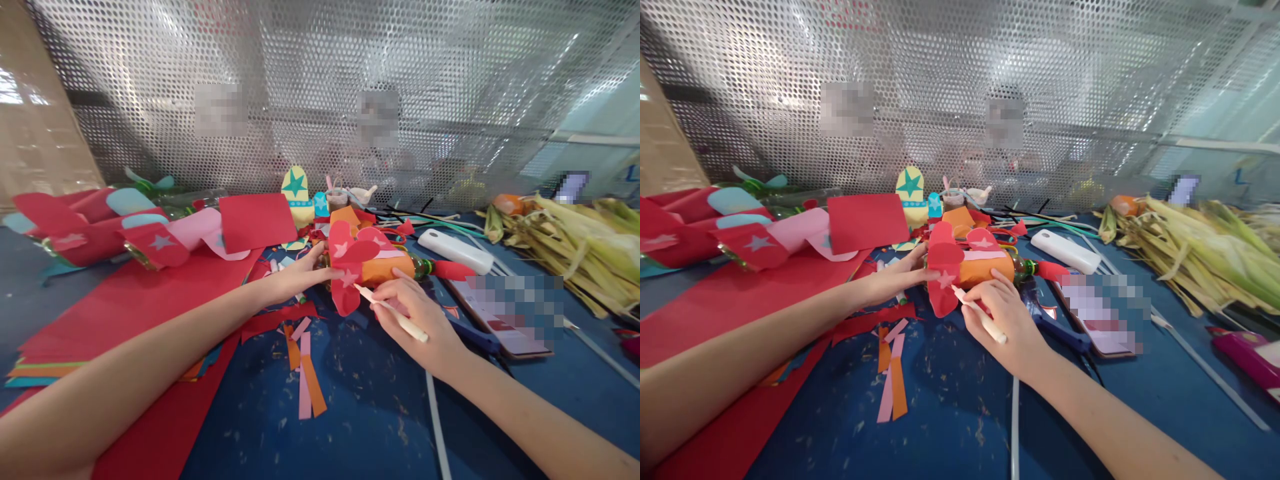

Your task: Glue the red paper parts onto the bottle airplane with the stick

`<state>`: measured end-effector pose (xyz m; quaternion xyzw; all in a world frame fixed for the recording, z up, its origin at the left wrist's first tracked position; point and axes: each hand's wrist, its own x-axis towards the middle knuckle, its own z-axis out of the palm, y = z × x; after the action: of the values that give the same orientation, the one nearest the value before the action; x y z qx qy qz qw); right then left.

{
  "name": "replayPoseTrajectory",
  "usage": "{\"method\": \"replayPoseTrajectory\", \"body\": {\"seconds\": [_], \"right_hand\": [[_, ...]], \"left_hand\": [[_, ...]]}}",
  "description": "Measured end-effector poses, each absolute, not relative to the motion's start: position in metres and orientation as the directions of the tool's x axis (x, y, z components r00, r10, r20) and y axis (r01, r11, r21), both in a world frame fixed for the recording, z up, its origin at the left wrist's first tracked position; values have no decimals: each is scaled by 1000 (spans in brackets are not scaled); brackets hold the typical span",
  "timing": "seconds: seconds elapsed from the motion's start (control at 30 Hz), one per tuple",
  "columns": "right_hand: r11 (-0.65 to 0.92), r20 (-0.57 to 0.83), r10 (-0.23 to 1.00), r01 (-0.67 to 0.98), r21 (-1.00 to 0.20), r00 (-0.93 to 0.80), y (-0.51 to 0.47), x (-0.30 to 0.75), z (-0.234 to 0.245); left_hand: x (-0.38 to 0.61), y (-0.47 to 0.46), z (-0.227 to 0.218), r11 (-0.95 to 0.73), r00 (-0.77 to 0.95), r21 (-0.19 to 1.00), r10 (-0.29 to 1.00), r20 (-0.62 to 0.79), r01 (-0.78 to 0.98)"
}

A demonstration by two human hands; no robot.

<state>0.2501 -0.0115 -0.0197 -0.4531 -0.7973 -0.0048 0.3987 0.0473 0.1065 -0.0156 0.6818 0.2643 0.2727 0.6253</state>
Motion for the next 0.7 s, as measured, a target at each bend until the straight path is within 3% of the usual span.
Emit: {"method": "replayPoseTrajectory", "body": {"seconds": [0.7], "right_hand": [[588,643,716,730,-348,-270,-12,250,-18]], "left_hand": [[48,105,-14,-48,707,999,707,27,9]]}}
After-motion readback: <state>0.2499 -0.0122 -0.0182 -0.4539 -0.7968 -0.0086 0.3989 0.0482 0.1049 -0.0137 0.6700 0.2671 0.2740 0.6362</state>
